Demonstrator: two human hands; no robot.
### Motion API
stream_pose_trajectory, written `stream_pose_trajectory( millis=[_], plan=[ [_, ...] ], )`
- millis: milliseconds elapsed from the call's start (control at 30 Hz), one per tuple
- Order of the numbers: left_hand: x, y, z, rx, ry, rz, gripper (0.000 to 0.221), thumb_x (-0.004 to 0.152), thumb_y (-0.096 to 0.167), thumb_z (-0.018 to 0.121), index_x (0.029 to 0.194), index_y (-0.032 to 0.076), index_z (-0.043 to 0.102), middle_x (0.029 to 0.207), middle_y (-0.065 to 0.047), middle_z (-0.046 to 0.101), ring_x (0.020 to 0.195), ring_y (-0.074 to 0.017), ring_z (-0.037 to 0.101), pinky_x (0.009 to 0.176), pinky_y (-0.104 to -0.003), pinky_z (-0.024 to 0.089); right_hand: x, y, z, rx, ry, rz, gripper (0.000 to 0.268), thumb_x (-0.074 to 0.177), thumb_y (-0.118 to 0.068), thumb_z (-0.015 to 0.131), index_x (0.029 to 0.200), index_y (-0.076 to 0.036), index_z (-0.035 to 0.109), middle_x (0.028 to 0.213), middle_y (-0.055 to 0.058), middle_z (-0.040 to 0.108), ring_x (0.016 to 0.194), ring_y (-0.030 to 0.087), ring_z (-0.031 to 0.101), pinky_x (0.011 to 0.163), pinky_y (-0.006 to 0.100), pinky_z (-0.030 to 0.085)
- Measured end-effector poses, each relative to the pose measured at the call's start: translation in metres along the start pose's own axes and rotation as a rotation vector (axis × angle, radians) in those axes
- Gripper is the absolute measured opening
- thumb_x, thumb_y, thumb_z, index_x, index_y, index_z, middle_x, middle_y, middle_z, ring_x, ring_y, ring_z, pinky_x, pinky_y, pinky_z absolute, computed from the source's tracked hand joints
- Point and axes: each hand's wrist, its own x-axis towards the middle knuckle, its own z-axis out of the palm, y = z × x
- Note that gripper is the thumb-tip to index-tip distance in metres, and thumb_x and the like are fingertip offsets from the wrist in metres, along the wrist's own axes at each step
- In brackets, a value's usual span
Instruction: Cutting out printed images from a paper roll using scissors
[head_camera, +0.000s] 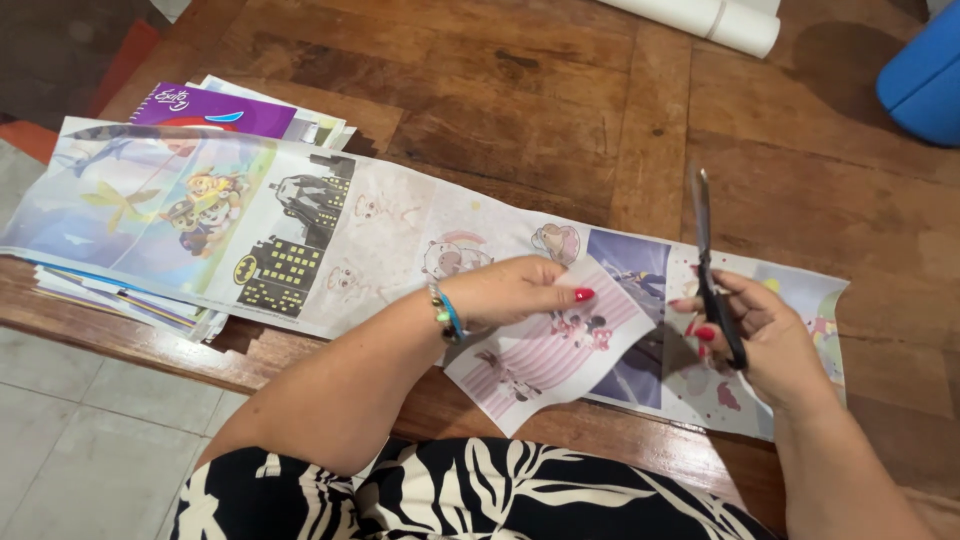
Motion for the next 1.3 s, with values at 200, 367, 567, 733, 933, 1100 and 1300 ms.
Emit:
stream_pose_trajectory(
  millis=[200, 367, 567, 733, 933, 1100, 1300],
  plan=[
    [-0.007, 0.021, 0.007, 0.03, 0.217, -0.034, 0.028, 0.103, 0.033, 0.06, 0.088, 0.011, 0.068, 0.082, 0.007, 0.064, 0.073, -0.0032, 0.055, 0.066, -0.021, 0.044, -0.005, -0.006, 0.018, 0.159, 0.003, -0.085, 0.08, 0.074, -0.012, 0.075, 0.146, 0.001, 0.045, 0.118, 0.032, 0.068, 0.083, 0.022, 0.063, 0.087, 0.03, 0.054],
    [-0.021, 0.045, -0.02, -0.085, 0.427, 0.0, 0.032, 0.094, 0.04, 0.068, 0.097, 0.01, 0.077, 0.087, -0.003, 0.077, 0.07, -0.0085, 0.067, 0.061, -0.023, 0.051, -0.007, -0.043, 0.033, -0.053, 0.173, -0.1, 0.064, 0.083, 0.009, 0.069, 0.144, -0.001, 0.051, 0.112, 0.022, 0.071, 0.104, 0.024, 0.067, 0.083, 0.032, 0.054],
    [-0.048, 0.046, -0.05, -0.553, 0.494, 0.383, 0.021, 0.096, 0.015, 0.071, 0.107, -0.002, 0.07, 0.101, -0.012, 0.076, 0.088, -0.0181, 0.073, 0.079, -0.03, 0.06, 0.016, -0.061, 0.055, -0.233, 0.057, -0.005, 0.059, 0.081, 0.006, 0.073, 0.138, -0.009, 0.062, 0.098, 0.01, 0.071, 0.09, 0.014, 0.062, 0.062, 0.025, 0.044],
    [-0.045, 0.001, -0.065, -0.507, 0.381, 0.526, 0.021, 0.094, 0.01, 0.062, 0.105, -0.008, 0.067, 0.083, -0.022, 0.072, 0.072, -0.0318, 0.077, 0.074, -0.043, 0.064, 0.059, -0.032, 0.07, -0.758, 0.011, -0.129, 0.065, 0.068, -0.023, 0.091, 0.13, -0.025, 0.073, 0.094, 0.002, 0.079, 0.084, 0.022, 0.073, 0.078, 0.035, 0.056],
    [-0.053, 0.014, -0.04, -0.482, 0.239, 0.495, 0.02, 0.093, 0.007, 0.061, 0.102, -0.01, 0.067, 0.082, -0.024, 0.073, 0.073, -0.031, 0.077, 0.072, -0.042, 0.063, 0.09, -0.051, 0.041, -1.01, 0.088, -0.318, 0.063, 0.071, -0.008, 0.085, 0.131, -0.019, 0.071, 0.101, 0.016, 0.077, 0.095, 0.038, 0.074, 0.083, 0.045, 0.059],
    [-0.054, 0.065, -0.007, -0.388, 0.1, 0.431, 0.018, 0.095, 0.009, 0.066, 0.08, 0.001, 0.069, 0.059, -0.004, 0.064, 0.051, -0.0083, 0.065, 0.045, -0.017, 0.049, 0.159, -0.039, -0.057, -1.249, 0.031, -0.071, 0.065, 0.062, -0.031, 0.091, 0.123, -0.017, 0.073, 0.102, 0.008, 0.081, 0.1, 0.031, 0.076, 0.085, 0.043, 0.06],
    [-0.047, 0.067, -0.013, -0.352, 0.057, 0.429, 0.023, 0.095, 0.009, 0.067, 0.073, 0.001, 0.068, 0.053, 0.0, 0.059, 0.043, -0.004, 0.058, 0.038, -0.015, 0.043, 0.175, -0.054, -0.079, -1.563, -0.127, 0.062, 0.075, 0.059, -0.043, 0.096, 0.128, -0.018, 0.077, 0.111, 0.011, 0.085, 0.108, 0.034, 0.077, 0.095, 0.044, 0.062]
  ],
)
